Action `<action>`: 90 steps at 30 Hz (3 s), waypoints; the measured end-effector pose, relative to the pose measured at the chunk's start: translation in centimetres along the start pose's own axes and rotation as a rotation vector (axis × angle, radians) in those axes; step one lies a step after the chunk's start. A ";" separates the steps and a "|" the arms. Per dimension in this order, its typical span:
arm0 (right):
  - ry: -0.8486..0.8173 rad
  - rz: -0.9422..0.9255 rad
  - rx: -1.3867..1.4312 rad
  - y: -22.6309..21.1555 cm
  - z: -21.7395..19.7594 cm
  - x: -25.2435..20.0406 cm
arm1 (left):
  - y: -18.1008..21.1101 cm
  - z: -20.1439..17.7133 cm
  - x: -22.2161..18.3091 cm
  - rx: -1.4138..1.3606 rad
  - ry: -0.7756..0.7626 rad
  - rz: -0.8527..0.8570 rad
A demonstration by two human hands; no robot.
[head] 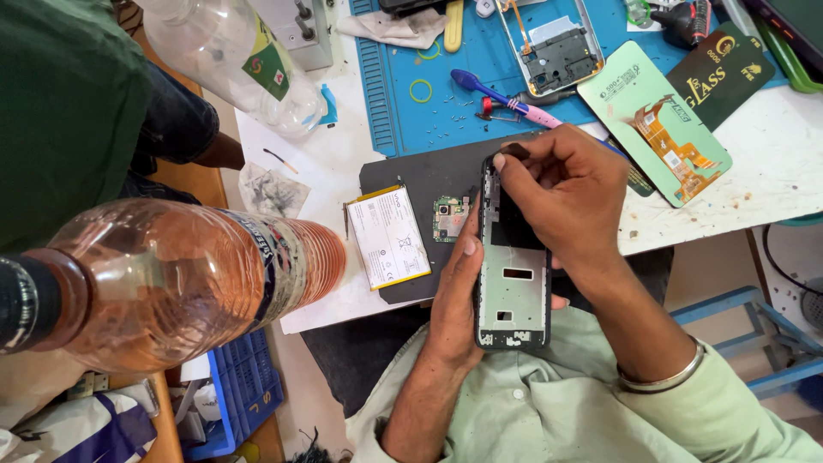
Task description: The person cleans the interior of a disassembled smartphone chassis using a toothbrush and their fingers. They scrub the edges and corners, then wipe the surface with their hand, repeating the process on different sections of the frame.
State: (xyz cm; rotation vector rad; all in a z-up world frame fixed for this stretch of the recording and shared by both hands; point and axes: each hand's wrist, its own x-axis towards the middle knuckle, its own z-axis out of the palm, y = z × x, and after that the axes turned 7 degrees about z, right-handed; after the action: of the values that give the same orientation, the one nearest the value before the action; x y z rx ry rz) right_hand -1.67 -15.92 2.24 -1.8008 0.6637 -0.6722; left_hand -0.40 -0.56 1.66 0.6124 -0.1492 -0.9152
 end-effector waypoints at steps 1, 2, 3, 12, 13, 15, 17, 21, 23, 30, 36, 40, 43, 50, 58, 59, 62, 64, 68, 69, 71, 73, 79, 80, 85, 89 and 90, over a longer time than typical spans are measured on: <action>0.011 -0.009 -0.030 -0.1 0.0 -0.1 | 0.0 0.0 0.0 0.002 -0.006 -0.002; 0.018 -0.021 -0.061 -0.2 -0.1 -0.2 | -0.1 0.0 0.0 0.003 -0.010 0.000; 0.026 -0.032 -0.091 -0.2 -0.1 -0.3 | -0.2 -0.1 0.0 0.004 -0.014 0.001; 0.027 -0.075 -0.051 0.3 -0.2 -0.4 | -0.4 -0.3 -0.2 0.034 -0.015 -0.007; 0.023 -0.081 -0.029 0.5 -0.3 -0.4 | -0.4 -0.2 -0.1 0.037 -0.020 -0.003; 0.012 -0.092 0.016 0.7 -0.2 -0.3 | -0.4 -0.2 -0.1 0.044 -0.025 0.009; -0.012 -0.107 0.035 0.8 -0.3 -0.3 | -0.4 -0.2 -0.1 0.051 -0.023 0.009; -0.055 -0.140 0.049 0.8 -0.6 -0.2 | -0.4 -0.1 0.0 0.056 -0.021 0.006; -0.088 -0.155 0.014 0.7 -0.8 -0.2 | -0.3 0.1 -0.1 0.051 -0.010 0.011; -0.053 -0.048 0.031 0.7 -0.6 0.0 | -0.1 0.3 0.0 0.064 -0.011 0.012; -0.284 -0.165 -0.079 -0.4 -2.5 -0.5 | 0.0 -0.2 -0.5 -0.015 0.034 -0.017; -0.197 -0.223 -0.116 -0.3 -2.9 0.5 | -0.1 -0.4 -0.4 0.029 -0.031 -0.023; -0.262 -0.256 -0.138 -1.0 -2.8 -0.1 | 0.3 -0.4 -0.4 -0.011 -0.002 -0.039; -0.271 -0.232 -0.205 -1.0 -4.0 0.2 | 0.2 -0.7 -0.2 -0.030 -0.051 -0.072; -0.273 -0.290 -0.234 -1.1 -4.1 -0.5 | 0.5 -1.1 -0.3 -0.095 -0.077 -0.118; -0.255 -0.276 -0.214 -1.2 -3.9 -0.6 | 0.5 -1.0 -0.4 -0.092 -0.078 -0.118; -0.352 -0.315 -0.129 -2.2 -3.6 -2.6 | 1.0 -1.0 -0.4 -0.127 -0.021 -0.141; -0.363 -0.320 -0.138 -2.0 -3.7 -2.7 | 0.6 -1.3 -0.5 -0.147 -0.021 -0.146; -0.301 -0.269 -0.180 -1.4 -3.5 -2.4 | 0.2 -2.0 -0.5 -0.143 -0.008 -0.158; -0.315 -0.264 -0.163 -1.7 -3.3 -2.8 | 0.3 -2.0 -0.5 -0.145 0.026 -0.170; -0.352 -0.324 -0.158 -2.3 -3.1 -3.7 | 0.1 -2.1 -0.3 -0.141 0.011 -0.136; -0.333 -0.294 -0.135 -2.3 -3.4 -3.4 | -0.3 -2.3 -0.5 -0.156 -0.007 -0.132; -0.332 -0.314 -0.211 -2.8 -2.7 -4.7 | -0.2 -2.6 0.2 -0.169 -0.005 -0.083; -0.331 -0.296 -0.201 -2.8 -2.8 -4.7 | -0.3 -2.6 0.0 -0.156 -0.017 -0.074; -0.273 -0.339 -0.185 -2.9 -2.9 -4.1 | 0.0 -2.7 -0.4 -0.258 0.013 -0.153; -0.334 -0.268 -0.189 -2.6 -2.6 -5.1 | -0.5 -3.0 0.4 -0.193 -0.013 -0.078; -0.312 -0.176 -0.184 -2.2 -2.7 -5.0 | -0.8 -3.2 0.2 -0.190 -0.012 -0.081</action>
State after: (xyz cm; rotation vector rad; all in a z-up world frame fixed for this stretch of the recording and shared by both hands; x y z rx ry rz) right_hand -6.76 -13.39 4.39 -2.0972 0.3691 -0.4411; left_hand 0.38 0.29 -1.46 0.4391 -0.0474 -0.9985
